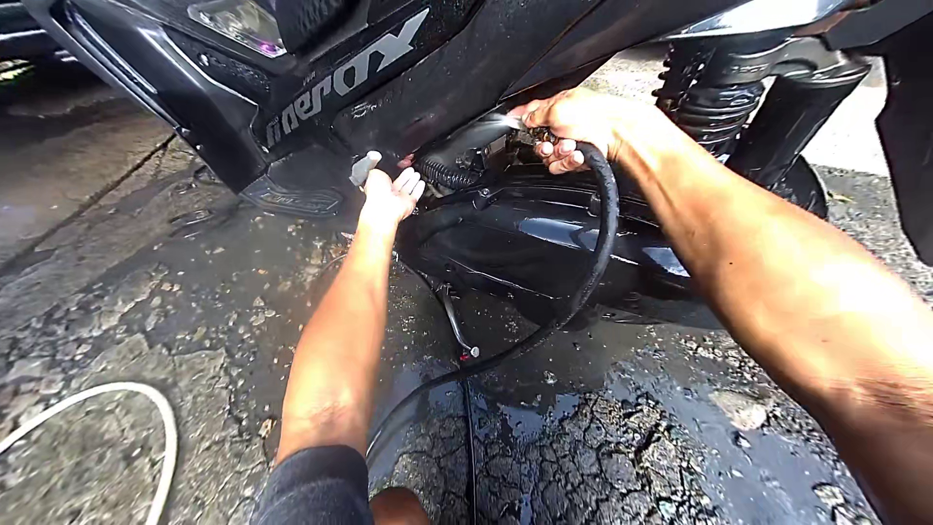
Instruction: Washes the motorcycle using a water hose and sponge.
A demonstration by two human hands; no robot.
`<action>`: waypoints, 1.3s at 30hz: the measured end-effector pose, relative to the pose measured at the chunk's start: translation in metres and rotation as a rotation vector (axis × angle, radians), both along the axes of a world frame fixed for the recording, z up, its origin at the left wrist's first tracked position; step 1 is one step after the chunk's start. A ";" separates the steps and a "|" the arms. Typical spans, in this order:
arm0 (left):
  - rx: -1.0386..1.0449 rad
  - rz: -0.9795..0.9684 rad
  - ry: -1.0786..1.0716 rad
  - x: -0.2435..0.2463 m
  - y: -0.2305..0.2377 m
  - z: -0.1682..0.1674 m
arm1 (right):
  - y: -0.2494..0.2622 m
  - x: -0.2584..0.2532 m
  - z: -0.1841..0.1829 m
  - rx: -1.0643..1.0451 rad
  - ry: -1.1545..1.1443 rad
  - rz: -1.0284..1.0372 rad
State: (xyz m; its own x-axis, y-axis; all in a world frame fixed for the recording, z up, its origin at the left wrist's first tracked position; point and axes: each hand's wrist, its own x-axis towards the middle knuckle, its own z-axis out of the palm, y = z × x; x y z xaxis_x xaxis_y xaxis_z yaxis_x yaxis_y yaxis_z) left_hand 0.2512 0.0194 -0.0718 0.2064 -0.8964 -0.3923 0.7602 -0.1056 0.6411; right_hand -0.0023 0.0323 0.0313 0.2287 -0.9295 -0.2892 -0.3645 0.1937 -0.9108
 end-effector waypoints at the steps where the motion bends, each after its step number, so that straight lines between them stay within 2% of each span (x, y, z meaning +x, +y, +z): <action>1: -0.003 -0.040 -0.081 0.005 0.001 -0.004 | 0.002 0.000 -0.003 0.014 0.031 0.020; 6: 0.106 -0.171 -0.643 0.052 0.023 -0.032 | 0.008 0.012 -0.004 0.001 0.266 -0.041; 9: -0.062 -0.431 -1.129 0.038 0.091 -0.049 | 0.018 0.034 0.006 -0.028 0.476 -0.023; 11: -0.252 -0.688 -1.243 0.004 0.154 -0.060 | 0.023 0.051 0.013 -0.031 0.607 -0.012; 13: -0.465 -0.943 -1.120 -0.035 0.202 -0.068 | 0.027 0.064 0.022 -0.007 0.687 -0.003; 15: -0.614 -1.009 -0.837 -0.070 0.239 -0.074 | 0.033 0.079 0.027 -0.001 0.739 0.026; 16: -0.637 -0.946 -0.707 -0.084 0.254 -0.078 | 0.038 0.089 0.029 -0.007 0.761 0.053; 18: -0.727 -0.666 -0.606 -0.106 0.277 -0.089 | 0.052 0.112 0.030 -0.011 0.779 0.102; 20: -0.914 -0.397 -0.642 -0.120 0.288 -0.100 | 0.059 0.133 0.029 -0.028 0.791 0.120; 23: -0.939 -0.284 -0.767 -0.133 0.296 -0.104 | 0.063 0.157 0.014 0.025 0.753 0.139; 25: -0.899 -0.267 -0.791 -0.140 0.299 -0.105 | 0.063 0.168 0.000 0.025 0.795 0.151; 28: -0.854 -0.270 -0.748 -0.140 0.303 -0.102 | 0.059 0.172 -0.006 -0.099 0.917 0.162; 32: -0.893 -0.301 -0.715 -0.138 0.312 -0.101 | 0.067 0.171 -0.011 -0.161 1.005 0.205; 36: -0.907 -0.331 -0.712 -0.137 0.313 -0.106 | 0.068 0.166 -0.013 -0.132 0.980 0.184; 39: -0.930 -0.364 -0.726 -0.135 0.318 -0.109 | 0.082 0.166 -0.013 -0.094 0.838 0.184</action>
State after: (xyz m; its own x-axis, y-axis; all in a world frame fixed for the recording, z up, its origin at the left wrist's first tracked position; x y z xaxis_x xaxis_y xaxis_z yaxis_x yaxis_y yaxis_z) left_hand 0.1158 0.3370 -0.1809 -0.2093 -0.8240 0.5265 0.2183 0.4854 0.8466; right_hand 0.1640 0.1139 0.0180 0.1235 -0.9270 -0.3540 -0.9417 0.0030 -0.3363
